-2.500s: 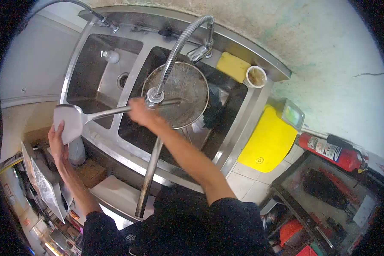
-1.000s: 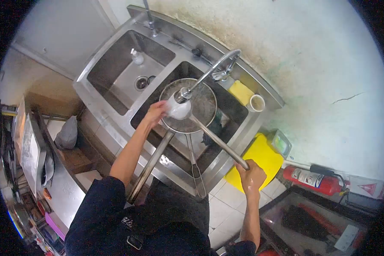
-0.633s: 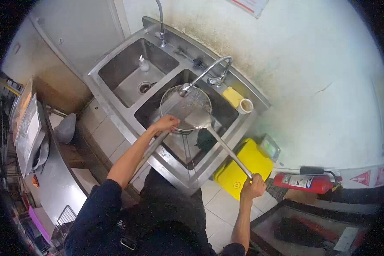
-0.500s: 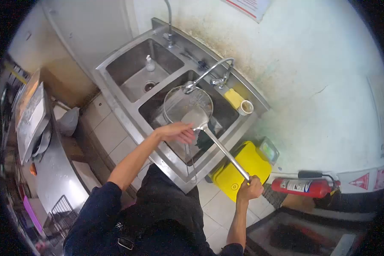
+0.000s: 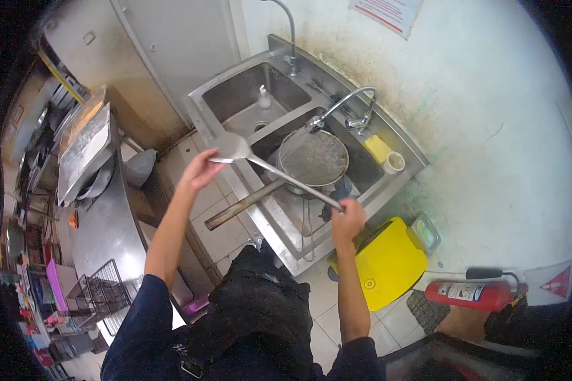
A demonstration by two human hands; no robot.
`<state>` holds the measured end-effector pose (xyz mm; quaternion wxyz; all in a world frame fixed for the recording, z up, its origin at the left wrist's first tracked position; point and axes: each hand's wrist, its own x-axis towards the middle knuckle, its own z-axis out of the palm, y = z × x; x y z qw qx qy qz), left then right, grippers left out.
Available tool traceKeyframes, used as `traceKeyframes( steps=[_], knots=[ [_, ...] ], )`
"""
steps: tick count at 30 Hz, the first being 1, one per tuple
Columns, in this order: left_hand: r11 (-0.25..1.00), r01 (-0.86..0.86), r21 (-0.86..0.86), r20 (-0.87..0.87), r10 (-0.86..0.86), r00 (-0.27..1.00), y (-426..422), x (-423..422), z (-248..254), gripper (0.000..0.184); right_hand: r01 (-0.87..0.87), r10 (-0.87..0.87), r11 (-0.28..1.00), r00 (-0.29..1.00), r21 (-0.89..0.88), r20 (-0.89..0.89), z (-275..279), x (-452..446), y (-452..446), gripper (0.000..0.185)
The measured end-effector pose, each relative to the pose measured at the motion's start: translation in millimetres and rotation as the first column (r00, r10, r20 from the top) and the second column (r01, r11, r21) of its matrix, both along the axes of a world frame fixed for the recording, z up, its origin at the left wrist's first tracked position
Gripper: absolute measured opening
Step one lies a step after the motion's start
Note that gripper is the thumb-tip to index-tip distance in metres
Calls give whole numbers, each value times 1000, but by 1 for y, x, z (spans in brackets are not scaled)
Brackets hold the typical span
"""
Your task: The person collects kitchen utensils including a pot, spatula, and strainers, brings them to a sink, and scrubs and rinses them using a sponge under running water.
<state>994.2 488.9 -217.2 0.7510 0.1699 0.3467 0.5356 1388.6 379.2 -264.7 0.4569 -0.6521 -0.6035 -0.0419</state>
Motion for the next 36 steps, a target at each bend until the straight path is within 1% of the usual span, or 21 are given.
traceKeyframes(
  steps=[2,4,7,8,10,11,13,14,16,18,21,23,24,26,28,30,31,32,33,35,36],
  knots=[
    [991,-112,-70,-21,111,994,2,-28,16,17,-86,84,995,995,-42,-58,-11,-19,39,21],
    [997,-79,-15,-218,74,973,4,-58,31,14,-167,164,984,985,-58,-60,-20,-45,83,25],
    [977,-180,118,-355,211,911,1,-80,64,14,-360,350,915,933,-180,-87,-40,-81,149,23],
    [966,-218,141,-377,256,890,4,-84,76,14,-351,339,919,936,-177,-98,-39,-93,170,23],
    [952,-252,173,-417,303,857,9,-88,86,17,-402,387,836,915,-374,-117,-38,-117,211,23],
    [951,-238,198,-450,304,839,15,-95,87,24,-408,387,835,913,-370,-131,-51,-122,238,23],
    [945,-233,230,-485,319,814,27,-103,92,31,-498,387,672,867,-548,-312,-77,-120,283,25],
    [947,-230,225,-492,314,812,34,-102,96,31,-499,384,669,866,-550,-319,-79,-118,294,25],
    [950,-226,215,-505,306,807,49,-101,97,31,-417,375,687,905,-595,-201,-80,-114,308,27],
    [958,-229,173,-502,286,816,66,-100,78,31,-394,365,655,912,-645,-186,-74,-122,302,25],
    [984,-152,89,-452,176,874,94,-77,41,34,-481,441,663,870,-573,-220,-91,-101,292,23],
    [993,-114,20,-442,111,890,104,-45,24,31,-380,352,854,925,-355,-143,-105,-77,274,23],
    [996,-85,-7,-427,74,901,108,-29,14,30,-374,346,852,927,-367,-142,-111,-77,271,23],
    [999,-38,-21,-410,26,912,116,0,-7,29,-244,233,694,966,-677,-110,-108,-88,271,24],
    [998,69,6,-310,-64,949,119,28,-21,29,-407,496,641,867,-651,-54,-54,-138,273,27],
    [997,76,8,-290,-71,955,120,34,-21,28,-431,498,595,860,-679,-110,-49,-145,282,30],
    [999,33,-6,-388,-32,921,123,22,-14,28,-462,510,543,845,-701,-162,-49,-142,281,33],
    [1000,-19,-9,-481,13,877,125,9,-4,28,-400,422,704,900,-587,-107,-98,-118,276,31],
    [999,-49,16,-447,51,893,123,-5,13,27,-322,328,834,942,-448,-67,-147,-84,271,30],
    [995,-87,53,-419,101,902,120,-23,26,26,-247,449,742,874,-623,187,-111,-46,268,30],
    [997,-61,44,-424,74,903,117,-27,21,26,-256,456,742,870,-620,186,-101,-39,269,30]
  ],
)
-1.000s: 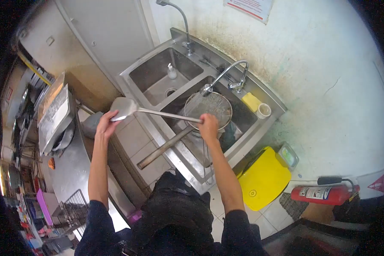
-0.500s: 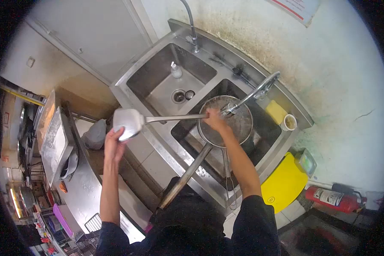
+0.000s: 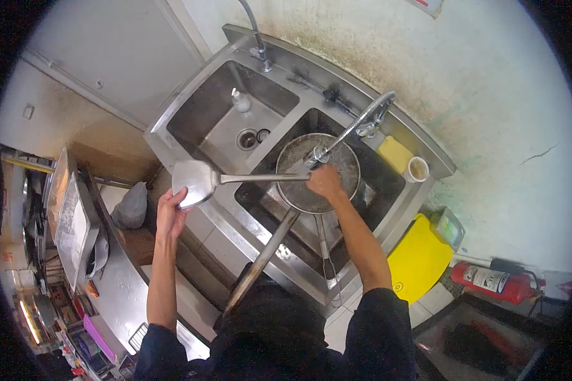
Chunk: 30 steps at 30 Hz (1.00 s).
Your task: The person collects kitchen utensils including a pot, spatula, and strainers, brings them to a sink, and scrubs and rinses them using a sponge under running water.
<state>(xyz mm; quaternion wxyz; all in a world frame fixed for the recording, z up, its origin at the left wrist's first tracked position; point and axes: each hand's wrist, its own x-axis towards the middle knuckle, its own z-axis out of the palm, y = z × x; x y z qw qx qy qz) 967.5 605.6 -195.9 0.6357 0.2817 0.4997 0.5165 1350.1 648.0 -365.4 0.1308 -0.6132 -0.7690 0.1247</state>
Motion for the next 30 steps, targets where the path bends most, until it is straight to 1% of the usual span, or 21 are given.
traceKeyframes(
  steps=[2,6,8,10,11,12,14,16,18,19,20,21,22,23,24,25,26,27,28,29,30],
  knots=[
    [999,45,-12,-16,-45,999,-8,3,-3,26,9,5,990,995,-143,98,14,11,-9,30],
    [998,57,-2,59,-57,997,-19,14,-6,28,-6,26,992,987,-125,158,51,49,-54,28],
    [998,57,-18,92,-56,994,-27,10,-13,28,-45,50,996,996,-70,75,75,57,-95,24],
    [993,44,-111,226,-18,974,-35,10,-29,27,-94,95,994,995,60,-26,105,57,-138,23],
    [991,65,-120,230,-36,973,-38,7,-44,34,-88,91,985,996,147,-8,121,59,-158,24],
    [993,48,-111,230,-21,973,-44,13,-38,34,-90,90,968,996,236,10,135,61,-176,25],
    [985,122,-121,408,-62,911,-58,37,-22,46,64,-67,984,998,163,11,153,64,-208,25],
    [938,346,9,560,-291,776,-68,42,-19,64,175,-173,985,974,4,147,107,78,-225,30],
    [921,377,-98,238,-346,908,-78,45,-37,70,170,-173,985,963,32,205,70,83,-250,38],
    [922,386,-29,204,-372,905,-77,46,-25,68,214,-214,971,977,-105,2,75,75,-235,39],
    [919,393,-10,185,-385,904,-96,51,-22,67,214,-274,927,947,-309,-166,89,64,-248,40],
    [871,485,-76,-14,-487,873,-100,56,-41,58,186,-275,926,929,-330,-248,96,57,-265,41],
    [843,536,-33,-86,-537,839,-111,63,-36,51,151,-265,935,898,-320,-350,101,38,-252,42],
    [825,564,-15,-184,-557,810,-123,73,-8,49,67,-188,945,913,-320,-363,110,14,-245,42],
    [795,606,27,-167,-594,787,-128,85,-11,50,98,-229,942,886,-321,-403,120,-6,-249,40],
    [838,546,-3,-163,-539,826,-133,94,-3,47,131,-266,942,851,-308,-452,130,-32,-245,38],
    [871,490,-29,-152,-488,859,-140,104,7,45,81,-216,951,864,-299,-454,140,-57,-243,38],
    [892,452,-19,-155,-450,880,-141,104,14,45,57,-134,983,873,-176,-470,149,-84,-242,36],
    [911,405,83,-273,-370,888,-142,101,20,39,36,-56,998,876,-51,-479,161,-109,-242,33],
    [911,369,183,-380,-281,881,-144,95,26,33,-44,29,999,881,-21,-472,177,-132,-243,29],
    [920,345,186,-376,-258,890,-149,83,35,33,-69,53,997,883,-19,-467,193,-154,-244,29]
  ],
)
